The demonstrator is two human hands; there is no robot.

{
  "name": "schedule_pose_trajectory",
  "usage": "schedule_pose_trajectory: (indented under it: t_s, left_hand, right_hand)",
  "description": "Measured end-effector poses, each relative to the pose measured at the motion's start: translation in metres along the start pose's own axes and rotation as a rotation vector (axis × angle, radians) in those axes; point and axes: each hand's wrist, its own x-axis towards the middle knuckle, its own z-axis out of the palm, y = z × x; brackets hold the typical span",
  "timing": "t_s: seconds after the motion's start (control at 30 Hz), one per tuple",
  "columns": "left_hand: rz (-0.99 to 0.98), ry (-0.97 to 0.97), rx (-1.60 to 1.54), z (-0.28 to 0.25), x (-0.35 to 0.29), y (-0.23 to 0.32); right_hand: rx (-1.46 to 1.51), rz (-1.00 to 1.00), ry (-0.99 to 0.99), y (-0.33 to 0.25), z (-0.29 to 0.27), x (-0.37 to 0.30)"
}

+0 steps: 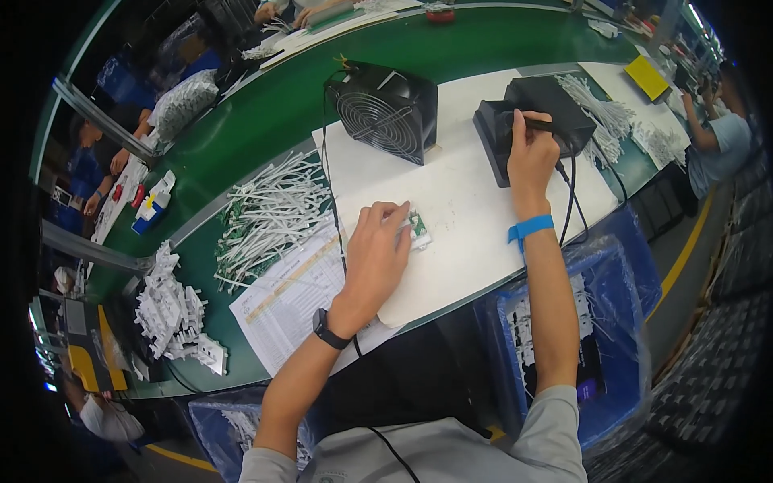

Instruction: Soldering wires to electronic components on an assembly line.

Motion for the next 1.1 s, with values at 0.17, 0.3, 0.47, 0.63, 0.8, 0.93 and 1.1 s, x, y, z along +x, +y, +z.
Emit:
schedule_pose_trajectory:
  t_s: [0.17,0.3,0.47,0.63,0.8,0.93,1.1]
  left_hand:
    - [0.013,-0.018,0.002,0.001,0.002,0.000]
    - [0.011,-0.017,0.003,0.001,0.003,-0.002]
    - [-0.035,-0.055,-0.022,-0.001,0.005,-0.001]
    - [-0.032,-0.048,-0.025,-0.002,0.005,-0.002]
    - [0.000,-0.038,-0.021,-0.001,0.006,0.000]
    - [-0.003,-0.033,-0.012,-0.001,0.006,0.000]
    - [-0.002,-0.030,-0.018,-0.001,0.007,0.000]
  right_hand:
    - [-0.055,-0.049,-0.027,0.002,-0.001,0.000]
    - [0.053,0.011,0.031,-0.004,0.002,-0.003]
    - [-0.010,0.065,0.016,-0.008,-0.002,0.000]
    - [-0.184,-0.033,0.036,-0.004,-0.003,0.003]
    - [-0.075,-0.119,0.078,0.013,0.004,0.006]
    - [-0.140,-0.103,0.142,0.016,0.007,0.005]
    - [-0.189,-0.081,0.109,0.020,0.016,0.007]
